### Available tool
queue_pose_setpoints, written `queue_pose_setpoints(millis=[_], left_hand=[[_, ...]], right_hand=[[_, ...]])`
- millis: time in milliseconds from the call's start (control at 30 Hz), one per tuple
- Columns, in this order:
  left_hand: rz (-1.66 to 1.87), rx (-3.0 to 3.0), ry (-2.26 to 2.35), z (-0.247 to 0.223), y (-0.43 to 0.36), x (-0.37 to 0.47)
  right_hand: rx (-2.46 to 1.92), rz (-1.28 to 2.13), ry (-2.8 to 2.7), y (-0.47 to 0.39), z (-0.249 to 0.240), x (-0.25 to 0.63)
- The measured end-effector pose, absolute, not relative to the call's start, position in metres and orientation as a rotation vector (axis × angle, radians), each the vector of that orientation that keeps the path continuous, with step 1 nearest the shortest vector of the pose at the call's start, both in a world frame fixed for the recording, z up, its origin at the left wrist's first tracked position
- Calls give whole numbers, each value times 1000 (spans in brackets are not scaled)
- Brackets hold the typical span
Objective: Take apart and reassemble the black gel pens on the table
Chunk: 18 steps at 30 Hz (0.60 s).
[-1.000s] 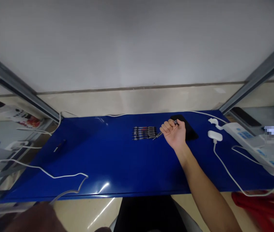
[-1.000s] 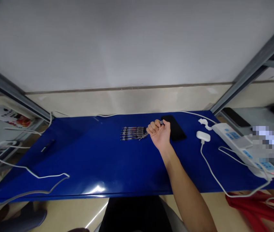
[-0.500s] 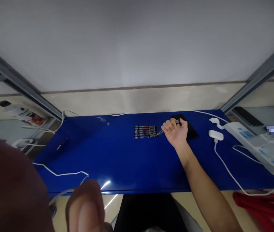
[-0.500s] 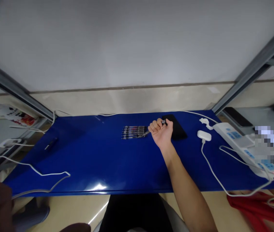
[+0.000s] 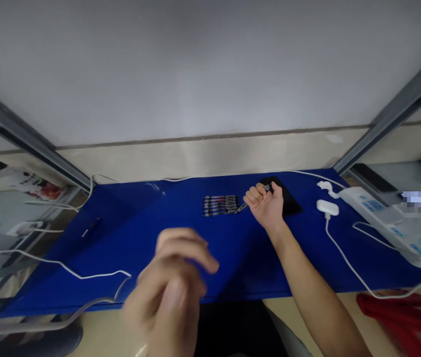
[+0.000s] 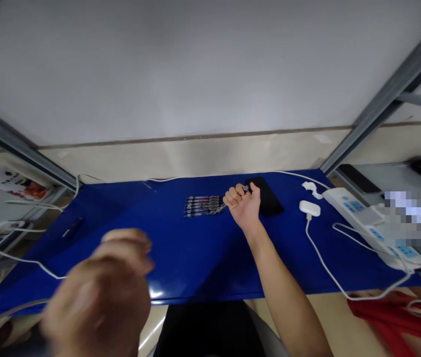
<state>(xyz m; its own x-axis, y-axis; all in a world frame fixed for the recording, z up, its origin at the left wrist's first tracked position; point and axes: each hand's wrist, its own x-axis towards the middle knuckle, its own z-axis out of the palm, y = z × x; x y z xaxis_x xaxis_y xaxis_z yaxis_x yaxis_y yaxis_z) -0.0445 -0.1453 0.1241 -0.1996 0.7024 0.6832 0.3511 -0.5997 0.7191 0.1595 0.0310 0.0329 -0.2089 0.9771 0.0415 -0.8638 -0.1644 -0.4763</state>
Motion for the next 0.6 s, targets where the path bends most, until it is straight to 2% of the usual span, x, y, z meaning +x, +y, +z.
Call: queue_pose_setpoints(millis=[133, 300, 600], left_hand=[[1467, 1572, 1266, 97, -71, -23], [1175, 1598, 1267, 46, -5, -19], [920, 1336, 956, 11, 17, -6]], right_hand=[[-333, 1733, -493, 32, 30, 158], [-347, 1730, -525, 33, 26, 157], [-487, 1666, -594, 30, 28, 155]])
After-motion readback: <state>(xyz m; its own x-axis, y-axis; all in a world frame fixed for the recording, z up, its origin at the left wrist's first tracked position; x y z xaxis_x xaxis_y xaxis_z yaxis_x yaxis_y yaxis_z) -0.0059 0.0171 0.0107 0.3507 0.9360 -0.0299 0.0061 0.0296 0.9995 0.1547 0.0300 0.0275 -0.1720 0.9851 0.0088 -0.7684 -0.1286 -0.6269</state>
